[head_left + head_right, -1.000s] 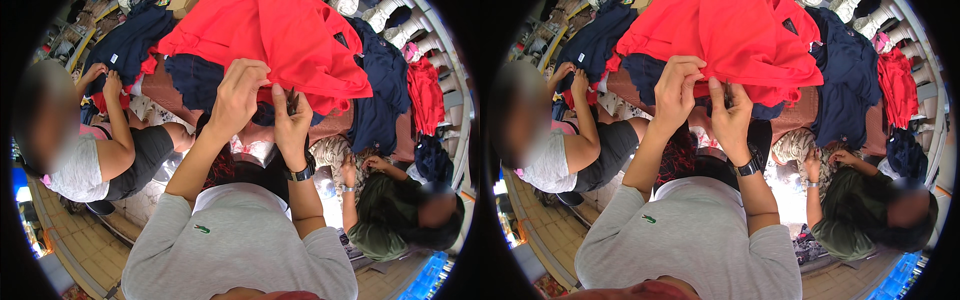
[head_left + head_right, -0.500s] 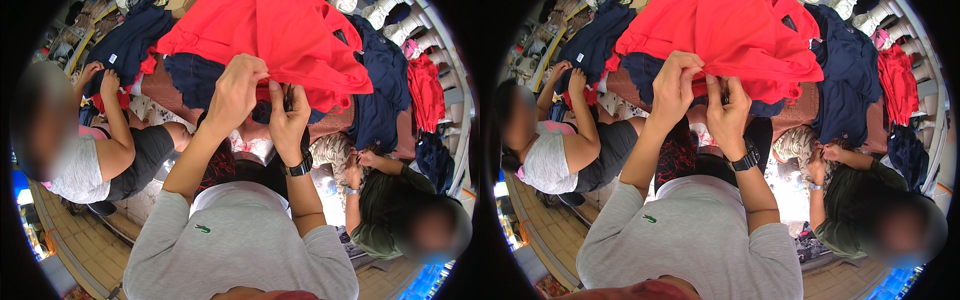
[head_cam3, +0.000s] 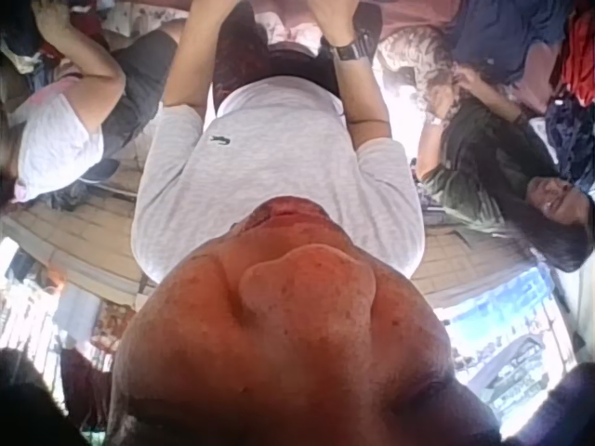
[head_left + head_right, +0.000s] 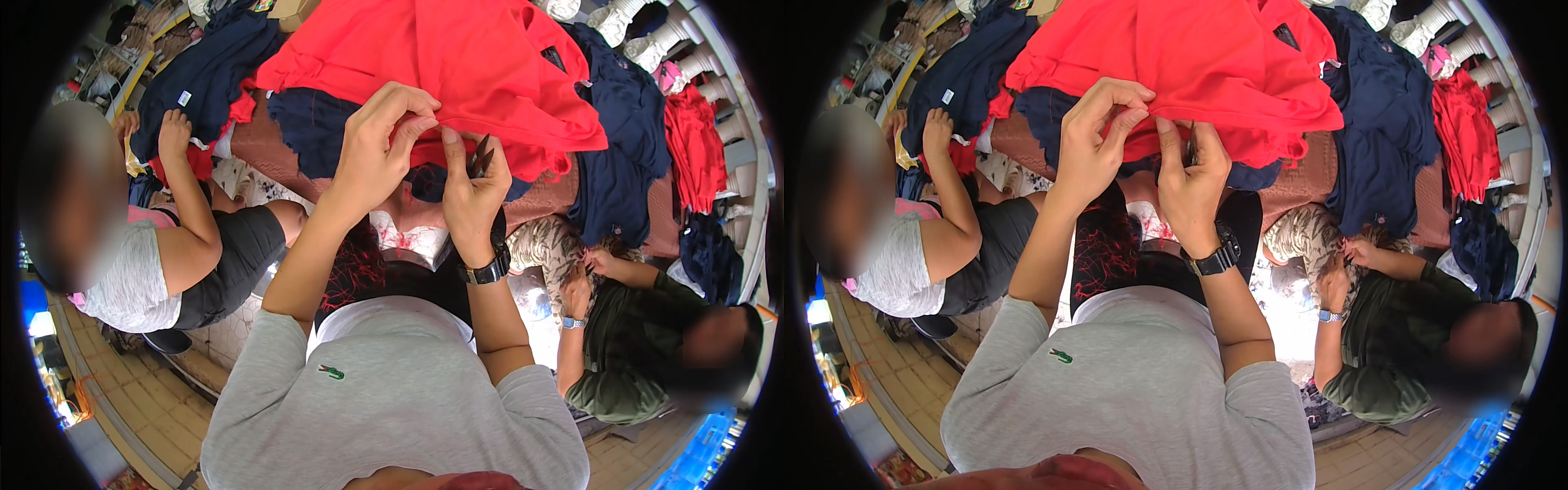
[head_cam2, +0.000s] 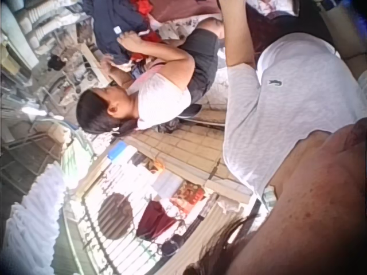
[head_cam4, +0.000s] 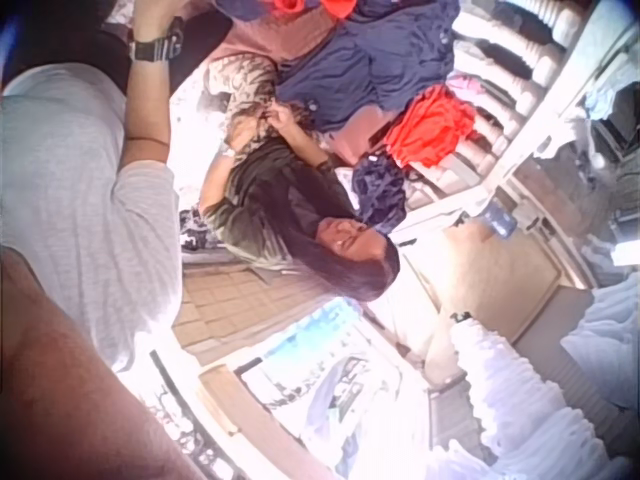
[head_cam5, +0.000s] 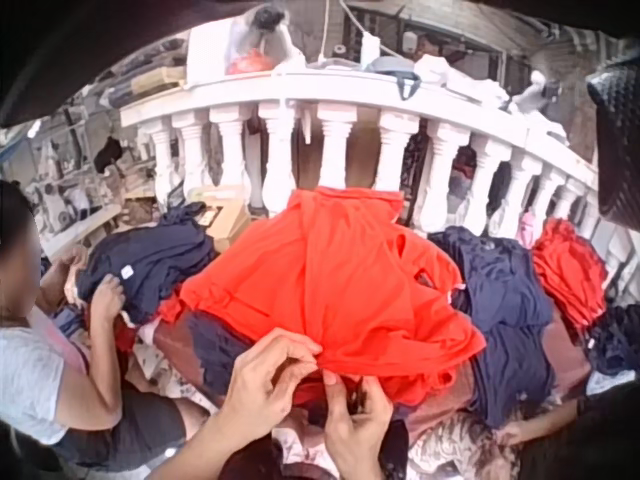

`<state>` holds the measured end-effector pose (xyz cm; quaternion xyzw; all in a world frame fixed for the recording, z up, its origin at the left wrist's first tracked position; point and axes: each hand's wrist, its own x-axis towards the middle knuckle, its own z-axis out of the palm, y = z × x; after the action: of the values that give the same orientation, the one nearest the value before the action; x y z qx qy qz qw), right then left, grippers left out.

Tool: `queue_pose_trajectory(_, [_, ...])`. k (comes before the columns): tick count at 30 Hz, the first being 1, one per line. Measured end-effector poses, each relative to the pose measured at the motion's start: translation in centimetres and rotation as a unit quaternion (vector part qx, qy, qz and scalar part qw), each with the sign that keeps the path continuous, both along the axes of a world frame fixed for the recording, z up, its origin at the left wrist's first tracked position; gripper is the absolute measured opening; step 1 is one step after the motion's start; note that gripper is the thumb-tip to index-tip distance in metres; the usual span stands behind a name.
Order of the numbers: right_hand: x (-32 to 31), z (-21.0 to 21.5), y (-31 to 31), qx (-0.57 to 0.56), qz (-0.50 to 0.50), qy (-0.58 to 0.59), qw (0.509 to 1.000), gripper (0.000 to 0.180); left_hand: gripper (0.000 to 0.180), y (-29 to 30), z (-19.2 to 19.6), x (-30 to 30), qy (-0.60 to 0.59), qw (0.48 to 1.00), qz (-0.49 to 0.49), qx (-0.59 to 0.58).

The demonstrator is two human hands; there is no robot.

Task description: The person trims loose threads and tags from a red hoodie using small scissors. They repeatedly lift and turn the garment to access different areas, cutting small threads and removing tags from the fabric.

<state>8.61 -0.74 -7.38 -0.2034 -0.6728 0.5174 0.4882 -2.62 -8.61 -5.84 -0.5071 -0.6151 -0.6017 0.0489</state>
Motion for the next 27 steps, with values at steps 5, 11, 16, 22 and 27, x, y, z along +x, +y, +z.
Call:
queue_pose_trajectory(5, [-0.5,-0.5,-0.2,-0.037,0.013,0.047,0.998,0.017,0.001,-0.6,-0.5,1.2,-0.079,0.997,-0.006,-0.008])
queue_pose_trajectory(11, [1.8,0.4,-1.1,-0.126,0.145,-0.074,0.979,0.027,0.002,-0.3,-2.1,1.0,-0.140,0.989,-0.023,0.045])
queue_pose_trajectory(16, [1.9,1.4,-0.7,-0.206,0.224,-0.101,0.947,0.043,0.004,-0.6,-2.1,0.8,-0.148,0.988,-0.038,0.016])
queue_pose_trajectory(22, [0.9,1.4,-0.5,-0.281,0.239,-0.082,0.926,0.041,0.004,-0.8,-1.5,1.4,-0.176,0.982,-0.066,0.033])
queue_pose_trajectory(27, [0.6,0.6,0.4,-0.344,0.282,-0.045,0.895,0.040,0.004,-0.6,-2.0,1.3,-0.164,0.983,-0.078,0.039])
